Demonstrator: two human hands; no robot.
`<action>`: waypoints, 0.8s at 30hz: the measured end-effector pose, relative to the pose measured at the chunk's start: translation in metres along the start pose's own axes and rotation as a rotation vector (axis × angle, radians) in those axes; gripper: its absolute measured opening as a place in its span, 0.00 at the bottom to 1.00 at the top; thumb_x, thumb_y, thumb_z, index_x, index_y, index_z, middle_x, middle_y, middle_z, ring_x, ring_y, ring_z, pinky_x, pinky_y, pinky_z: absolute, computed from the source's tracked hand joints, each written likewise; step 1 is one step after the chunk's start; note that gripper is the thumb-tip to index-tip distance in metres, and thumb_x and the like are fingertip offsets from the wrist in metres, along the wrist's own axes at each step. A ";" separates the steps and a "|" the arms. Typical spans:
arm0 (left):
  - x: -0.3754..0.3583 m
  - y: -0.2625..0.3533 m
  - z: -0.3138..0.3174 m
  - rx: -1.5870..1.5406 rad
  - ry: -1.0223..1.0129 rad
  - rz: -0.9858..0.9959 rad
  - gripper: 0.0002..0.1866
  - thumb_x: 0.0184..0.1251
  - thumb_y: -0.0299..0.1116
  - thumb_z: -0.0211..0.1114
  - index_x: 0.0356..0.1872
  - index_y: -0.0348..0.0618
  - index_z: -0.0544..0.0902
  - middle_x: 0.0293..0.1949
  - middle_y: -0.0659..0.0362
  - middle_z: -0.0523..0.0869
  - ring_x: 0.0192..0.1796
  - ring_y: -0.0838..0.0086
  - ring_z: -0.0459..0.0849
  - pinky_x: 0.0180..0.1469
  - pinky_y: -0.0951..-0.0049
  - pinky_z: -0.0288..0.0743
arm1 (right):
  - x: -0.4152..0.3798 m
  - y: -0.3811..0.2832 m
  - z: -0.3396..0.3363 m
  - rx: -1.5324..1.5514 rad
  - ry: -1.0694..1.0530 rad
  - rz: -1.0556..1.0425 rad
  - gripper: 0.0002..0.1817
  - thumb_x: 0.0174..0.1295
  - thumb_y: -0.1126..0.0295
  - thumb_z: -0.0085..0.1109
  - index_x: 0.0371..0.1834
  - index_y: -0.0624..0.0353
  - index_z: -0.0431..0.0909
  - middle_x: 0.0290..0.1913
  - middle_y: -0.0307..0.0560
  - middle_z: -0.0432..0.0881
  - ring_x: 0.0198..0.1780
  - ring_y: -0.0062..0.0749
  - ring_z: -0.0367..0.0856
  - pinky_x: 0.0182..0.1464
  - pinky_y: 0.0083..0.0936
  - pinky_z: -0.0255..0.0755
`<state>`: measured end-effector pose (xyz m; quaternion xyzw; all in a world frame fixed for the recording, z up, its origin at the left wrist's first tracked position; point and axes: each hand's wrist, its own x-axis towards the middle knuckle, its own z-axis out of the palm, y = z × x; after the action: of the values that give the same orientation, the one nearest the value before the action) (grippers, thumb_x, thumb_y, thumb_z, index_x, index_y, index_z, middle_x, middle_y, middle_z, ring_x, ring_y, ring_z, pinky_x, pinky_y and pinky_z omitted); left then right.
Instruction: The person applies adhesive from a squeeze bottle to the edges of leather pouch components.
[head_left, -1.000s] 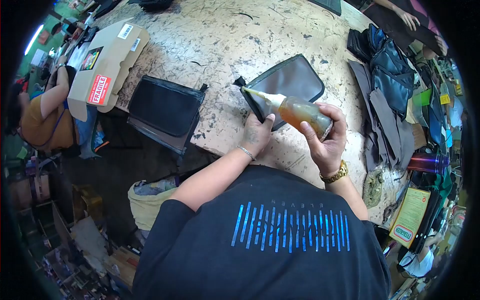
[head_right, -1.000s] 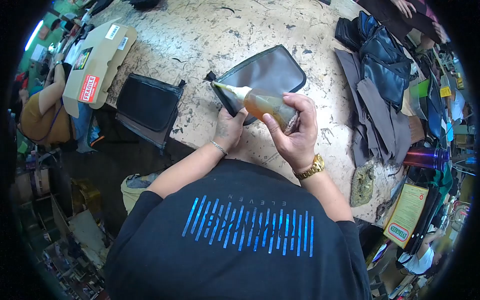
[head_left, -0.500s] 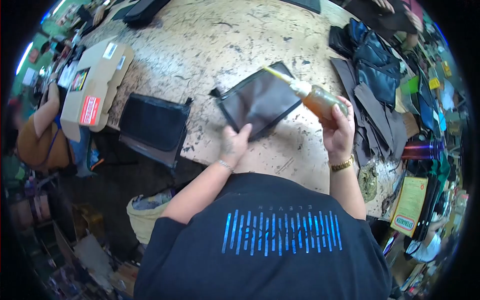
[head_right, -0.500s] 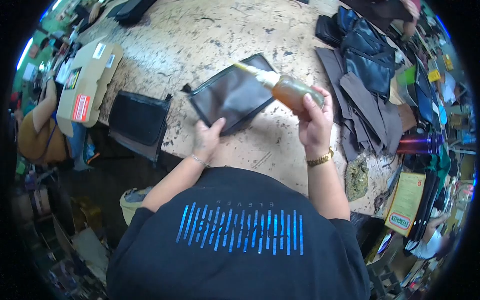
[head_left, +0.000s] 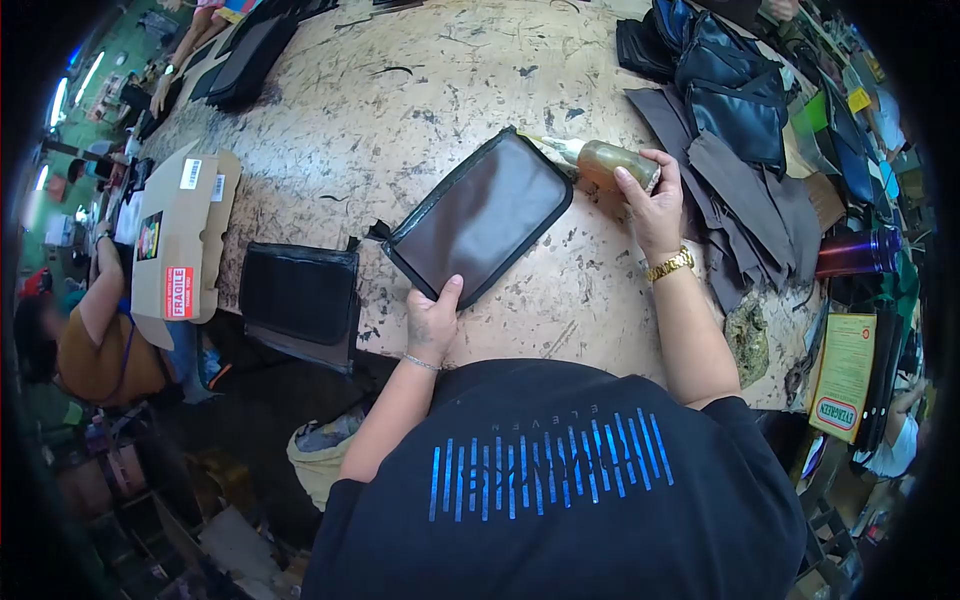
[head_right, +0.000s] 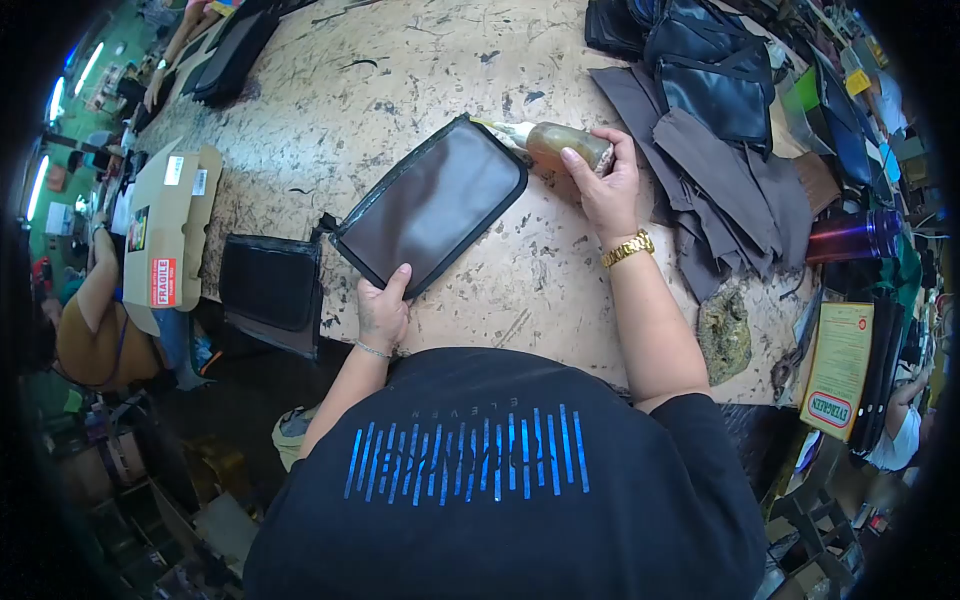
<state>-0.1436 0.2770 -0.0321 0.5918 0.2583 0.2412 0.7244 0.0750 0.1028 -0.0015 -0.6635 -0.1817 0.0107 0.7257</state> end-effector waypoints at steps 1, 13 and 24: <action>0.000 0.000 0.001 -0.007 0.016 0.012 0.09 0.57 0.26 0.56 0.36 0.31 0.75 0.35 0.60 0.79 0.37 0.80 0.74 0.41 0.80 0.67 | 0.000 0.001 0.001 0.002 0.004 0.003 0.18 0.47 0.72 0.62 0.41 0.58 0.66 0.34 0.36 0.70 0.34 0.16 0.68 0.36 0.13 0.66; -0.001 0.001 0.003 -0.057 0.032 -0.032 0.09 0.56 0.25 0.56 0.37 0.32 0.75 0.37 0.60 0.78 0.38 0.80 0.74 0.43 0.81 0.66 | 0.002 0.003 0.006 -0.070 -0.008 -0.049 0.19 0.45 0.72 0.63 0.40 0.59 0.67 0.36 0.40 0.70 0.38 0.21 0.68 0.42 0.17 0.64; -0.001 0.001 0.004 -0.097 0.036 -0.049 0.09 0.56 0.25 0.56 0.38 0.32 0.74 0.37 0.59 0.78 0.39 0.80 0.74 0.43 0.81 0.66 | 0.000 0.007 0.001 0.031 0.033 -0.016 0.18 0.47 0.72 0.62 0.41 0.58 0.66 0.34 0.37 0.71 0.35 0.17 0.69 0.38 0.14 0.66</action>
<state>-0.1414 0.2735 -0.0300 0.5450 0.2735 0.2461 0.7534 0.0759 0.1041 -0.0083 -0.6508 -0.1747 -0.0032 0.7389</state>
